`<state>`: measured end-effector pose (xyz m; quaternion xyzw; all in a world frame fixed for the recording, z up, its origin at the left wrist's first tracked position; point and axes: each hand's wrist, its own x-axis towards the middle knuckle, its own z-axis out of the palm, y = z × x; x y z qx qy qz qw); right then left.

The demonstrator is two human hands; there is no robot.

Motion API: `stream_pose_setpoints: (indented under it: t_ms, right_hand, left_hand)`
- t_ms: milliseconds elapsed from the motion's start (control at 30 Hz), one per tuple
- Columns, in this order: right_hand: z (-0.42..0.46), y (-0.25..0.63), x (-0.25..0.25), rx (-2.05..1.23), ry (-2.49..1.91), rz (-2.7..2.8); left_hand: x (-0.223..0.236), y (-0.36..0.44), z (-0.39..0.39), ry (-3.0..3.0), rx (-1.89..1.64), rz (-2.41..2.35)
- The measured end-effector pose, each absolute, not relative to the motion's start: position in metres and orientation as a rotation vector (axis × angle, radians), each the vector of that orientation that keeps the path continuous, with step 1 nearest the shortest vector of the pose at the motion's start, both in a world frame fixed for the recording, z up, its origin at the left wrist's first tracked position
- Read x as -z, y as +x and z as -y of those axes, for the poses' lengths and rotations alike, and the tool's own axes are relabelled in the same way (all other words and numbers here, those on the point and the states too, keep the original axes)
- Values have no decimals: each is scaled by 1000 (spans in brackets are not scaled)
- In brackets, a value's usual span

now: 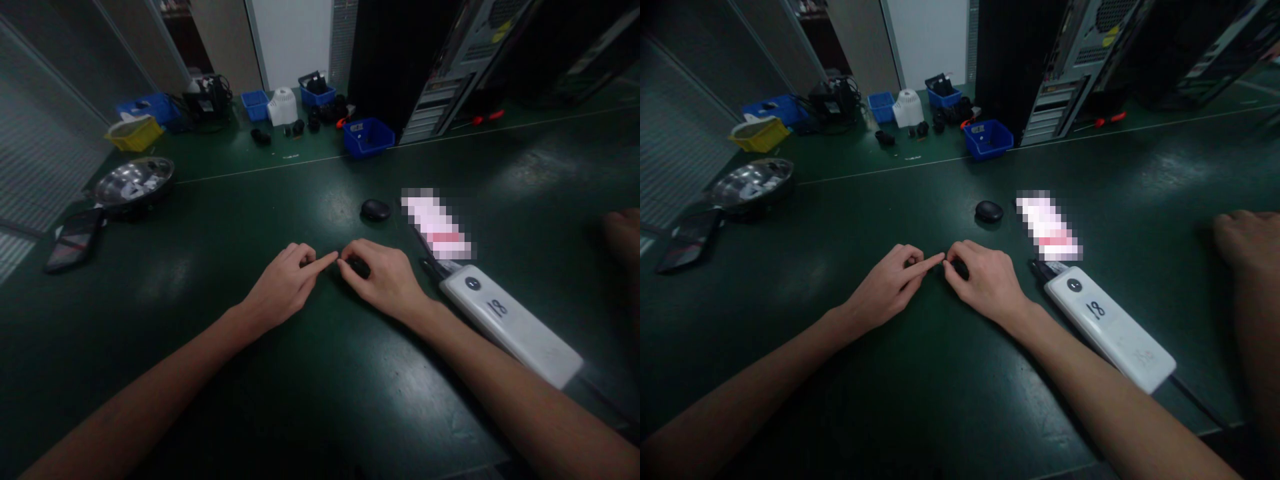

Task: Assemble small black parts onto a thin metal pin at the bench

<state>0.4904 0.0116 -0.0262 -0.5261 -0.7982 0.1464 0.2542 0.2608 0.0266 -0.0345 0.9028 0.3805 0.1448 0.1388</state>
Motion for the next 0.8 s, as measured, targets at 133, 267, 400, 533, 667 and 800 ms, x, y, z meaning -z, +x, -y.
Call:
stream_pose_setpoints:
  t_ms: [133,267,400,533,667,800]
  right_hand:
    - [-12,492,25,-284,-1553,2235]
    - [-12,494,23,-195,-1611,2237]
    - [-12,495,23,-166,-1656,2212]
    - [-11,494,23,-161,-1679,2180]
    - [-12,494,23,-197,-1675,2176]
    - [-12,496,23,-232,-1659,2171]
  left_hand:
    - [34,262,-27,2670,-339,-1111]
    - [32,261,-27,2584,-394,-1102]
    - [29,259,-25,2400,-528,-1112]
    - [29,263,-27,2444,-552,-995]
    - [28,266,-31,2530,-433,-927]
    - [30,229,-34,2512,-411,-1076]
